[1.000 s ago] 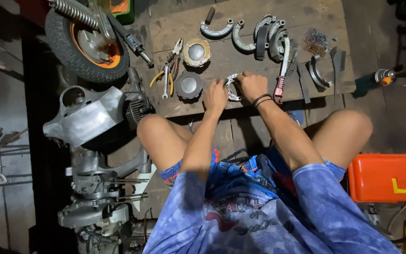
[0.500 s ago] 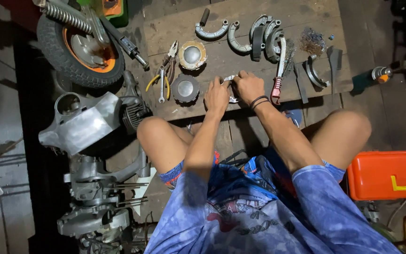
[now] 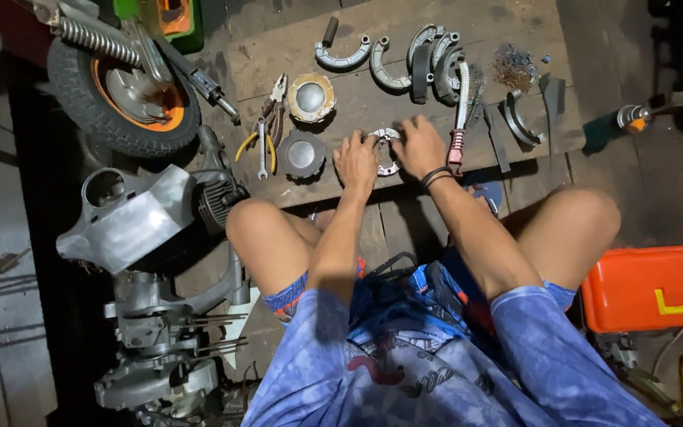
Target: The person sits on the floor and assembles curved metal brake shoes into a circular assembly. They use a metal file to smooth the edges of the parts and then fit them together by hand.
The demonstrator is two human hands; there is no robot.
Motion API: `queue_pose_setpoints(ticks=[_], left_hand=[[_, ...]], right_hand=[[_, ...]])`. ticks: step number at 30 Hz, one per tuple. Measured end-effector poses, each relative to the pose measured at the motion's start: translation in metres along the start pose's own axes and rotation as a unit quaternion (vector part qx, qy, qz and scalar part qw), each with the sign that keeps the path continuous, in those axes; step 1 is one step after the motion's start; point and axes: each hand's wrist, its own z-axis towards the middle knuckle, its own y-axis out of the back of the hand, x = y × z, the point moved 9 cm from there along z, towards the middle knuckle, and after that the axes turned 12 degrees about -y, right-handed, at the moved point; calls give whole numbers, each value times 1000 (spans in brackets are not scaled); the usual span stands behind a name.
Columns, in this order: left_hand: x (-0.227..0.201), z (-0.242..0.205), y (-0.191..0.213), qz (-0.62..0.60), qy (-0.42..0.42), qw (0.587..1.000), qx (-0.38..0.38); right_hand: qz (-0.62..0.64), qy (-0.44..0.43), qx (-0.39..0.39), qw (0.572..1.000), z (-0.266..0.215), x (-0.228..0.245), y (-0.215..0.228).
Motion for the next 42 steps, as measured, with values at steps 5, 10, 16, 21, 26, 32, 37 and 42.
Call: queue_pose_setpoints(ticks=[5,10,16,21,26,32,37,42], left_hand=[[-4,-3,10,-2,0,999,-43],[-6,-3,14,-2,-7,997,-76],[-9,-1,14,-8,-15,996,-88],[-6,-4,12,-9,-14,995,-101],[-7,-4,14,-18,-15,993,-115],[-5,-3,10,-8,-24,993,-111],[-11,1,22,-23,-33,995,-96],[-10,4,18,-23,-47,995,-86]], right_hand=[[93,-80,78,989,17,-49,-55],[73,-83,92,990,19,-54,-55],[72,-71,78,992,21,-52,-53],[85,-79,93,989,26,-64,-63],[116,-79,102,985,22,-64,-61],[105,-88,104,985,23,-63,-60],[109,-63,93,988,24,-60,-55],[125,-48,90,987,25,-55,-50]])
